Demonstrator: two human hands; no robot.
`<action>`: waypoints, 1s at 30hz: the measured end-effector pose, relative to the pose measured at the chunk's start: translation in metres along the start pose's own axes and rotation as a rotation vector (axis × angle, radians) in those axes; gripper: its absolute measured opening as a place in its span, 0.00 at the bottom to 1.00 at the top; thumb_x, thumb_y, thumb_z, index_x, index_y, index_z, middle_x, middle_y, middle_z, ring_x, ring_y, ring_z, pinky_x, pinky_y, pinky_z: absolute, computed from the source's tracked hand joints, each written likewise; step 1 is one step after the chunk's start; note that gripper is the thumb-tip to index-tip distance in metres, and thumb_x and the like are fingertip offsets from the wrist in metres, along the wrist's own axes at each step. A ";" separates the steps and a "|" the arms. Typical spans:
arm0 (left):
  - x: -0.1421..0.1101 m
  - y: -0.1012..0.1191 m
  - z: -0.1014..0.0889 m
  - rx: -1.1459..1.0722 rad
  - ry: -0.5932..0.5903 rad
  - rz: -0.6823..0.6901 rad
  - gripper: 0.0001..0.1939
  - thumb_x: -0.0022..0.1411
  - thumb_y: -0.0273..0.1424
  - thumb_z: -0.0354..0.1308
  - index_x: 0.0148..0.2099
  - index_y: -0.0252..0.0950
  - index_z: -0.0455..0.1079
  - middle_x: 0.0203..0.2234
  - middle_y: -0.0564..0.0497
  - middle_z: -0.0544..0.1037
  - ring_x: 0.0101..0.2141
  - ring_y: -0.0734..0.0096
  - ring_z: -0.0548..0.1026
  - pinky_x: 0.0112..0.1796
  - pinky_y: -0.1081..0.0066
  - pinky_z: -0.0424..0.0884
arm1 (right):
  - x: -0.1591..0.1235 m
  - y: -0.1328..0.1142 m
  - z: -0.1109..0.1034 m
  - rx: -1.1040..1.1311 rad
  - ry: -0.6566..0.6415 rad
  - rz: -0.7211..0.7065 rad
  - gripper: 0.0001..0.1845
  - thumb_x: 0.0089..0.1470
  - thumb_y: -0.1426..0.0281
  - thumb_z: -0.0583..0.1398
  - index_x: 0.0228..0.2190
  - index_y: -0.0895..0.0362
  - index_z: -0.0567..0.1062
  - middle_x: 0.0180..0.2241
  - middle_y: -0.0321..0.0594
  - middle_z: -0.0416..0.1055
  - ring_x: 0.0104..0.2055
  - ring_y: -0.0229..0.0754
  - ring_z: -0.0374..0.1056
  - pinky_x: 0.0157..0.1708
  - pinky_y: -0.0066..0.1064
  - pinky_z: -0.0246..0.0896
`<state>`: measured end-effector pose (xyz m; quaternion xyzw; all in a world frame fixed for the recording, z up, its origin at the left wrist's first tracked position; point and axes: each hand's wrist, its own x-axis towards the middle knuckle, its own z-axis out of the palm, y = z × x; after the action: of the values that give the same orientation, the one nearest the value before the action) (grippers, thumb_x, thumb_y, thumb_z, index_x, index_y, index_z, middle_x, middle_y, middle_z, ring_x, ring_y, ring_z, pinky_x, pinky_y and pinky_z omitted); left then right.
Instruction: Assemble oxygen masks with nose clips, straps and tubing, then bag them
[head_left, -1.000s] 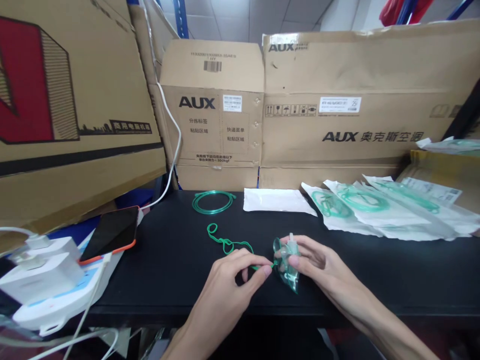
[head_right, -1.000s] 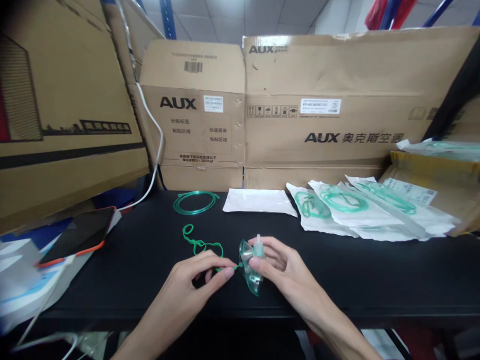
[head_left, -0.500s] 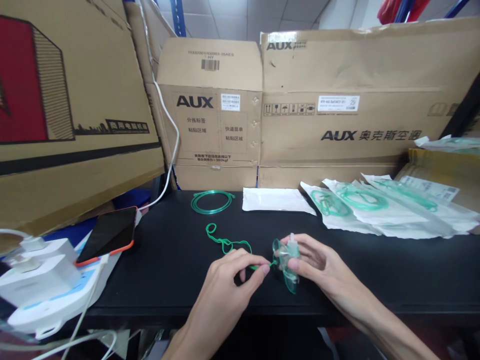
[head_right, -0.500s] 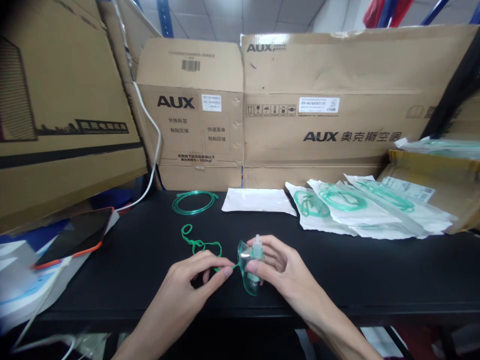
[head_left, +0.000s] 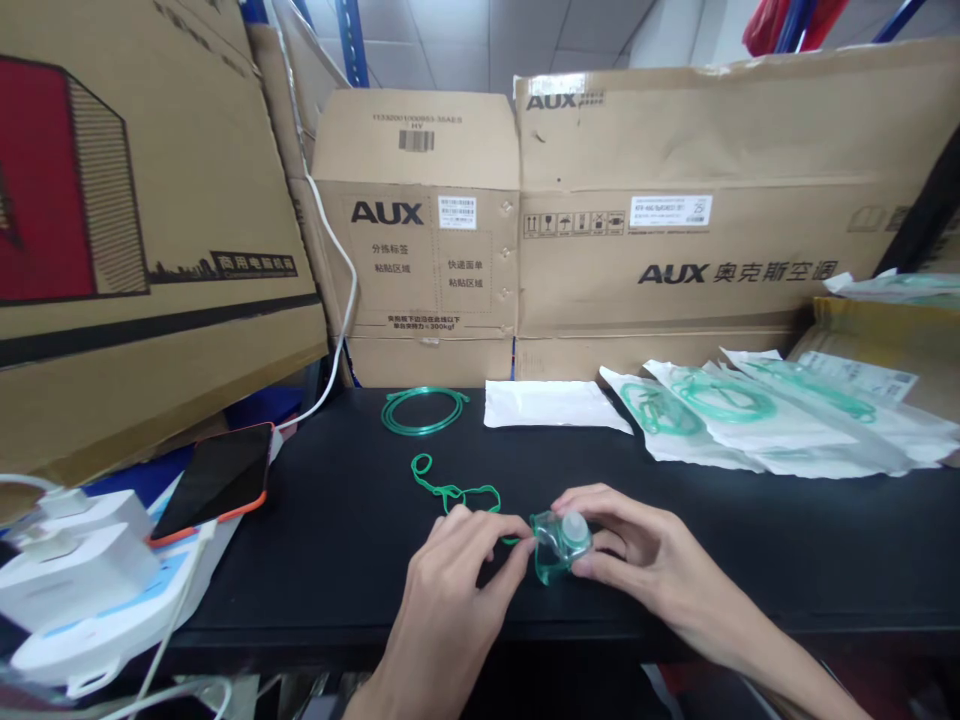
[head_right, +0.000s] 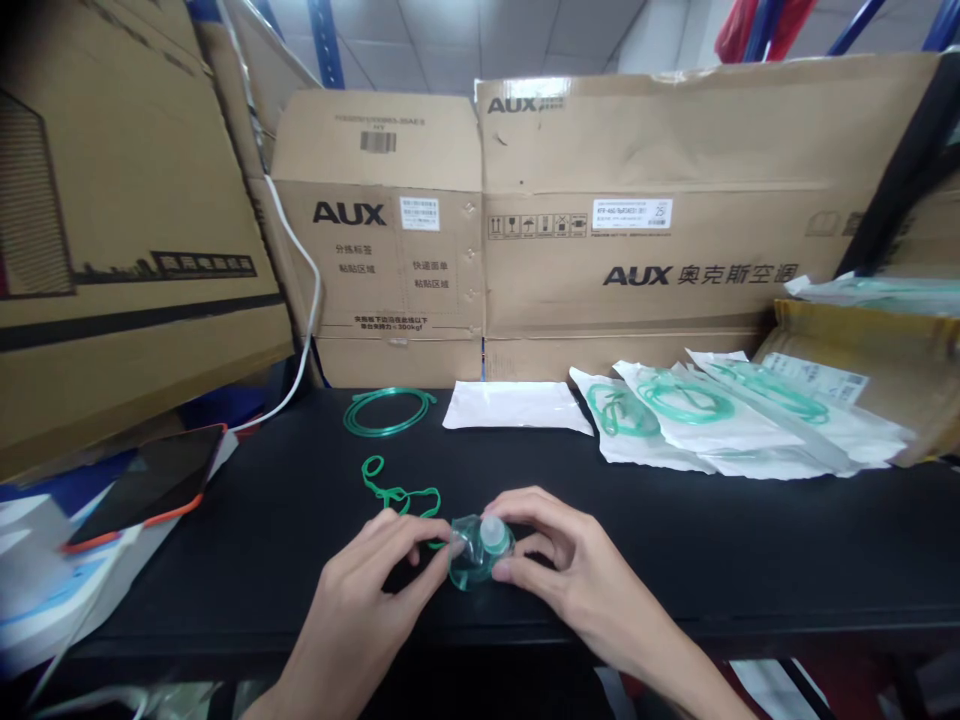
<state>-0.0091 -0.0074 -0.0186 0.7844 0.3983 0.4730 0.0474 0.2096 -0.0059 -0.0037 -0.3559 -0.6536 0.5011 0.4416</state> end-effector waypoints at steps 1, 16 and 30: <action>0.000 0.000 0.000 0.002 -0.005 0.003 0.07 0.67 0.23 0.61 0.38 0.40 0.74 0.31 0.57 0.82 0.29 0.68 0.71 0.37 0.66 0.66 | -0.001 0.000 -0.001 -0.034 -0.008 -0.028 0.10 0.59 0.69 0.66 0.44 0.49 0.81 0.52 0.40 0.73 0.54 0.45 0.72 0.51 0.34 0.70; 0.001 -0.001 -0.002 -0.051 -0.016 0.140 0.09 0.67 0.21 0.60 0.37 0.41 0.74 0.34 0.57 0.84 0.33 0.68 0.79 0.39 0.65 0.65 | -0.003 0.005 0.014 -0.373 0.114 -0.204 0.05 0.63 0.69 0.63 0.39 0.50 0.81 0.45 0.41 0.79 0.51 0.47 0.76 0.52 0.36 0.72; 0.004 0.000 -0.001 -0.079 -0.011 0.126 0.10 0.67 0.22 0.59 0.34 0.41 0.73 0.32 0.56 0.84 0.32 0.68 0.80 0.39 0.65 0.67 | 0.007 -0.001 0.018 -0.306 0.121 -0.048 0.08 0.60 0.65 0.64 0.30 0.52 0.81 0.41 0.42 0.78 0.50 0.48 0.75 0.49 0.36 0.73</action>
<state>-0.0092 -0.0052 -0.0155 0.8081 0.3291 0.4860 0.0506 0.1906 -0.0057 -0.0027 -0.4329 -0.7028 0.3624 0.4328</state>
